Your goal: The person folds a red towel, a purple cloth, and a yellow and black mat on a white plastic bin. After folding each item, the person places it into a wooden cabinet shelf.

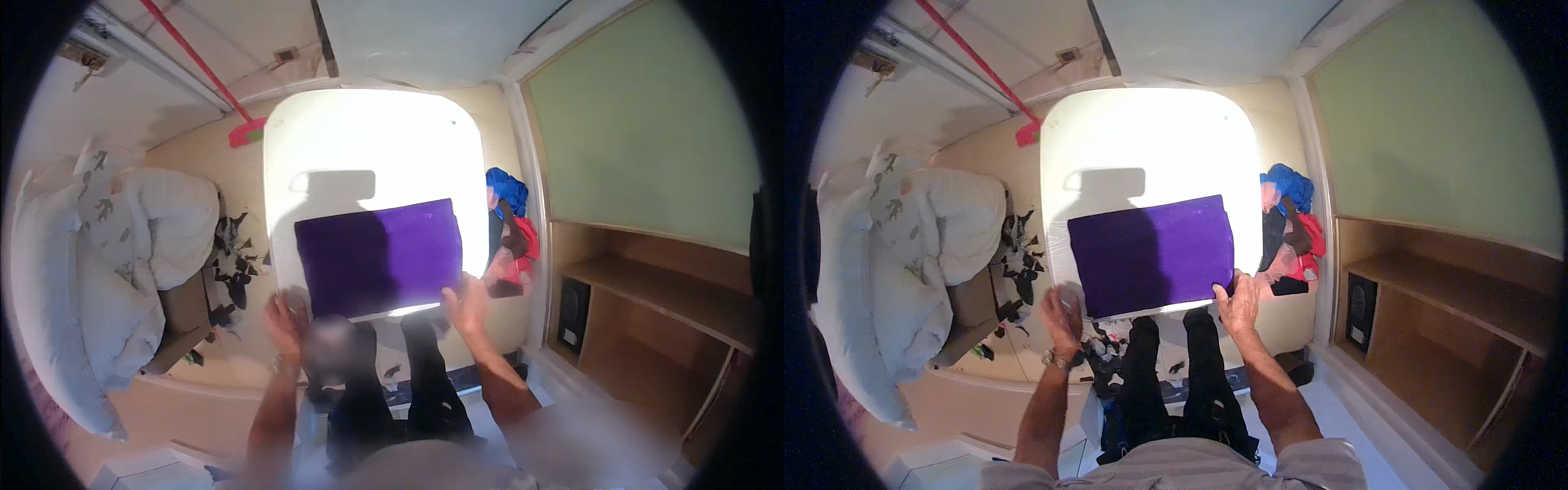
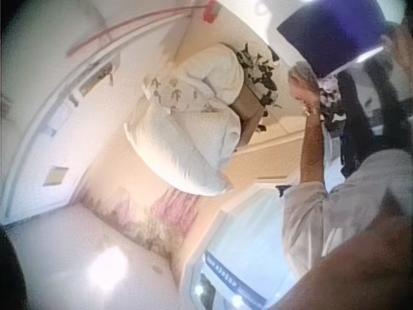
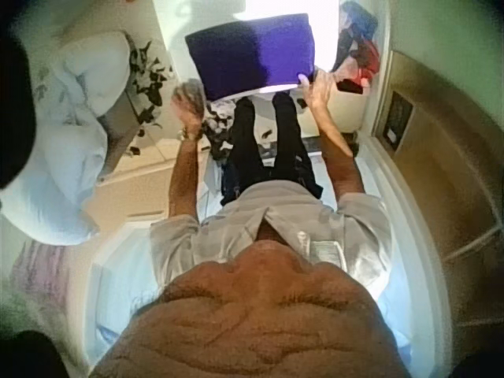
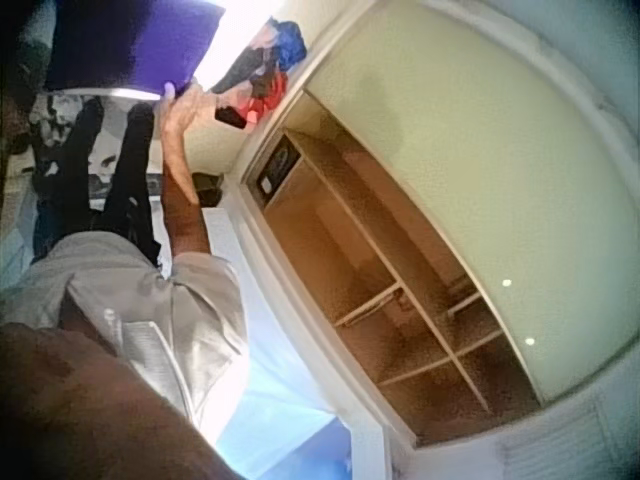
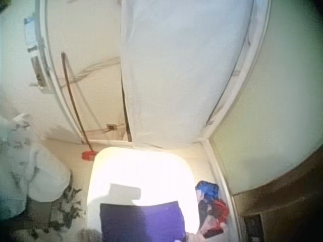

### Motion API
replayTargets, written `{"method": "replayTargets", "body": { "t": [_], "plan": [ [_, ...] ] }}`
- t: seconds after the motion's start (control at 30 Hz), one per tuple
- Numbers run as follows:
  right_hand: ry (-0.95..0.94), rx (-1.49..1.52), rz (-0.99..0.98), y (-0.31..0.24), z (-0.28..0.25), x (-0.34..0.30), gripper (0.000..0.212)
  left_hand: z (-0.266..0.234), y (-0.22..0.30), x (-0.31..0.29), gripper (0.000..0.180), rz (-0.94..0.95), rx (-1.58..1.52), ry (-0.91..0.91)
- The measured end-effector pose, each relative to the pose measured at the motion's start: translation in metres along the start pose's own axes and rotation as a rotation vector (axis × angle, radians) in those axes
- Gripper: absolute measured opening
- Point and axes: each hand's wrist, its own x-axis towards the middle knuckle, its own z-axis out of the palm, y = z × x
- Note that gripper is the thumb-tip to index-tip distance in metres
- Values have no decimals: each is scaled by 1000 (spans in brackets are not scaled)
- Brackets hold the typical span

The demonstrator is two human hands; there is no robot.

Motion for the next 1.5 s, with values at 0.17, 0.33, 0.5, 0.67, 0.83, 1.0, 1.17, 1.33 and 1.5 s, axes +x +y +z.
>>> {"method": "replayTargets", "body": {
  "t": [0.17, 0.33, 0.5, 0.67, 0.83, 1.0, 1.17, 1.33, 1.5],
  "plan": [
    [13, 42, 182, -5, 15, 0, 54, -20, 47, -28, 53, -423, -294, -214],
    [-121, 210, 371, -6, 15, 14, 45, -11, 60, -20, 54, -573, -419, -183],
    [-87, 365, 318, -11, 10, 8, 27, -20, 64, -4, 38, -650, -518, -356],
    [-90, 699, 533, -35, -8, 1, 19, 28, 25, -30, 30, -653, -824, -300],
    [-203, 1013, 750, -22, -4, 1, 14, 14, 52, -16, 29, -941, -1349, -380],
    [-183, 1054, 770, -28, -12, 1, 14, 6, 53, -9, 34, -940, -1339, -517],
    [-205, 1005, 677, -37, -28, 1, 11, -10, 61, -6, 31, -818, -1383, -429],
    [-193, 997, 609, -54, -49, 11, 15, -44, 75, 13, 24, -675, -1327, -396],
    [-105, 1057, 557, -70, -77, 16, 22, -96, 95, 56, 31, -633, -1275, -382]
  ]
}}
